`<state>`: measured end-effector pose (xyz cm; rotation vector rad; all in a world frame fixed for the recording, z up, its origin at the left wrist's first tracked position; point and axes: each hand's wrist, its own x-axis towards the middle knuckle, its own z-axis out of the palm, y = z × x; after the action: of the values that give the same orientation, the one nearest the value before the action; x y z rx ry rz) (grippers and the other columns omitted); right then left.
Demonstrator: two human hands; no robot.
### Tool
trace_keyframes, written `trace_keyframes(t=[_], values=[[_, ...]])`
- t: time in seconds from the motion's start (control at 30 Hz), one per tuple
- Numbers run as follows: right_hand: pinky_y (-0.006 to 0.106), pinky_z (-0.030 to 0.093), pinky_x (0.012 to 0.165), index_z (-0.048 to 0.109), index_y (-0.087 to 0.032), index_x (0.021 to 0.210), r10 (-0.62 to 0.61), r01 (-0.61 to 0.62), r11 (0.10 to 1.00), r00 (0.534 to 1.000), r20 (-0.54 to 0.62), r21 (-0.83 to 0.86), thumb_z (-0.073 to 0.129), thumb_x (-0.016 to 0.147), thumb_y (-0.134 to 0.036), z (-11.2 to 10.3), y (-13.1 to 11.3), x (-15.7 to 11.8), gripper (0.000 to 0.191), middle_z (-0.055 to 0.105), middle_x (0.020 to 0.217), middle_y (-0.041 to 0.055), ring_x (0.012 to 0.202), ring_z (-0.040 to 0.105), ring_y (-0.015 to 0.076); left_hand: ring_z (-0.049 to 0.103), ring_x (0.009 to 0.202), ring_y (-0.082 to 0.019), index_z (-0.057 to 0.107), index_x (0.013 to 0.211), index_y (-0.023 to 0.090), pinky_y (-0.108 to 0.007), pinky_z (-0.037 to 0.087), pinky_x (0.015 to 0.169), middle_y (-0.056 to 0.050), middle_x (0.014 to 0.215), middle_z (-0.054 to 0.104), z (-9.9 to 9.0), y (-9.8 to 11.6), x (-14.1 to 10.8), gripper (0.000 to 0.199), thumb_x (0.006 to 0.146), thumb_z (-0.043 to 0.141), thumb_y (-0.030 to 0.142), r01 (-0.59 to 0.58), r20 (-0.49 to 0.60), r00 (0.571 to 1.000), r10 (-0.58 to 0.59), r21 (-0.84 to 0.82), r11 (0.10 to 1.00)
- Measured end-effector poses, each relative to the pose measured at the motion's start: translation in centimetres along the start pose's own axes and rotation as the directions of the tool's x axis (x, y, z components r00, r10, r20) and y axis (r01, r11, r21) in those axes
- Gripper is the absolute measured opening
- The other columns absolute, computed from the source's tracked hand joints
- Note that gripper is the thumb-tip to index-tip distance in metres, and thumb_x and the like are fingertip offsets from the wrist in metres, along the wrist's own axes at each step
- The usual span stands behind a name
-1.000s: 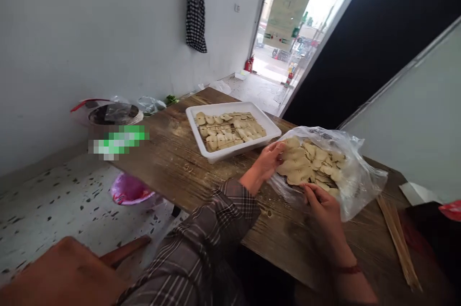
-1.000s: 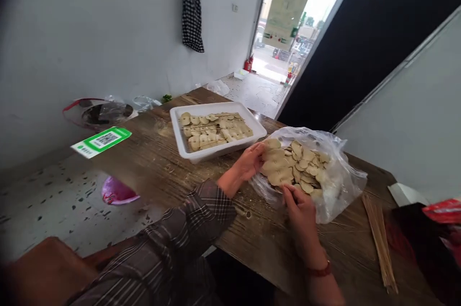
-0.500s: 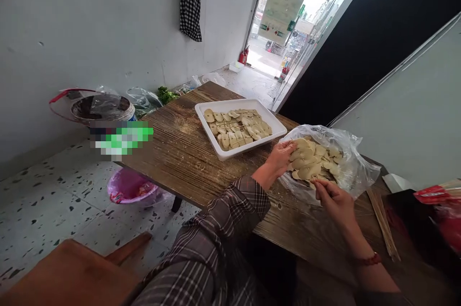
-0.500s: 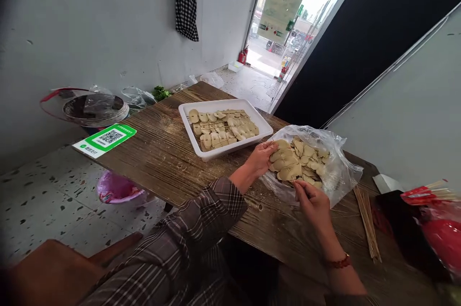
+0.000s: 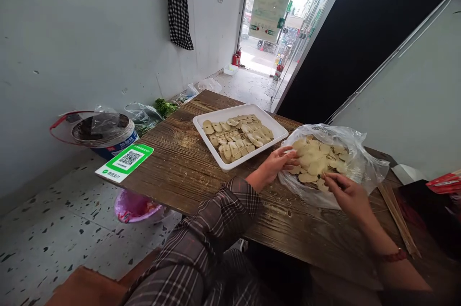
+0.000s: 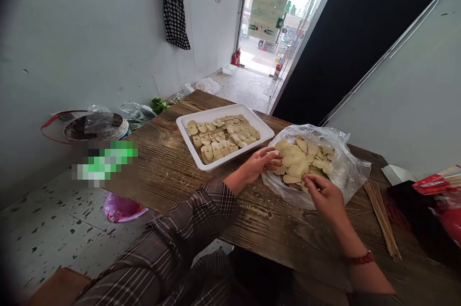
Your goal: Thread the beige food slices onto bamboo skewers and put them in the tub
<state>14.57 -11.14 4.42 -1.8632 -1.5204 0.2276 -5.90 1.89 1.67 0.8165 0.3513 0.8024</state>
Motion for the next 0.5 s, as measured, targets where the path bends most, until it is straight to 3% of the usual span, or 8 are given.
trace_keyframes(t=[0.13,0.23,0.33,0.5], values=[[0.027,0.046,0.06,0.076,-0.019,0.087,0.044,-0.036,0.993,0.997,-0.068,0.114,0.065,0.079,-0.051,-1.0,-3.4,2.1,0.035,0.073,0.089,0.0077,0.075,0.061,0.0185,0.068,0.072,-0.013,0.06,0.114,0.013,-0.025,0.05,0.068,-0.01,0.096,0.071,-0.8,-1.3,-0.6,0.064,0.067,0.082,0.05,0.074,0.081,0.993,-0.084,0.12,0.99],[0.022,0.032,0.044,0.077,-0.018,0.091,0.148,-0.149,0.944,0.989,0.025,0.295,0.071,0.076,-0.051,-0.4,-8.0,3.9,0.036,0.059,0.062,0.0013,0.053,0.045,0.0106,0.066,0.067,-0.012,0.062,0.112,0.012,-0.026,0.051,0.067,-0.008,0.088,0.071,-0.6,-2.8,-0.9,0.064,0.067,0.08,0.053,0.104,0.165,0.975,-0.146,0.237,0.966],[0.02,0.025,0.04,0.076,-0.017,0.087,0.164,-0.235,0.81,0.97,0.177,0.537,0.079,0.069,-0.049,2.1,-12.5,6.1,0.038,0.05,0.057,-0.003,0.048,0.037,0.0063,0.065,0.065,-0.013,0.063,0.109,0.012,-0.028,0.052,0.066,-0.007,0.083,0.07,-0.6,-3.9,-1.2,0.058,0.07,0.077,0.053,0.11,0.197,0.963,-0.181,0.328,0.938],[0.016,0.027,0.035,0.072,-0.013,0.074,0.144,-0.343,0.605,0.935,0.326,0.719,0.091,0.051,-0.04,8.5,-17.1,9.8,0.04,0.057,0.061,-0.0014,0.049,0.043,0.0046,0.065,0.064,-0.017,0.068,0.1,0.009,-0.033,0.055,0.07,-0.006,0.07,0.068,-0.9,-4.3,-1.5,0.033,0.081,0.066,0.036,-0.03,0.221,0.969,-0.115,0.565,0.824]])
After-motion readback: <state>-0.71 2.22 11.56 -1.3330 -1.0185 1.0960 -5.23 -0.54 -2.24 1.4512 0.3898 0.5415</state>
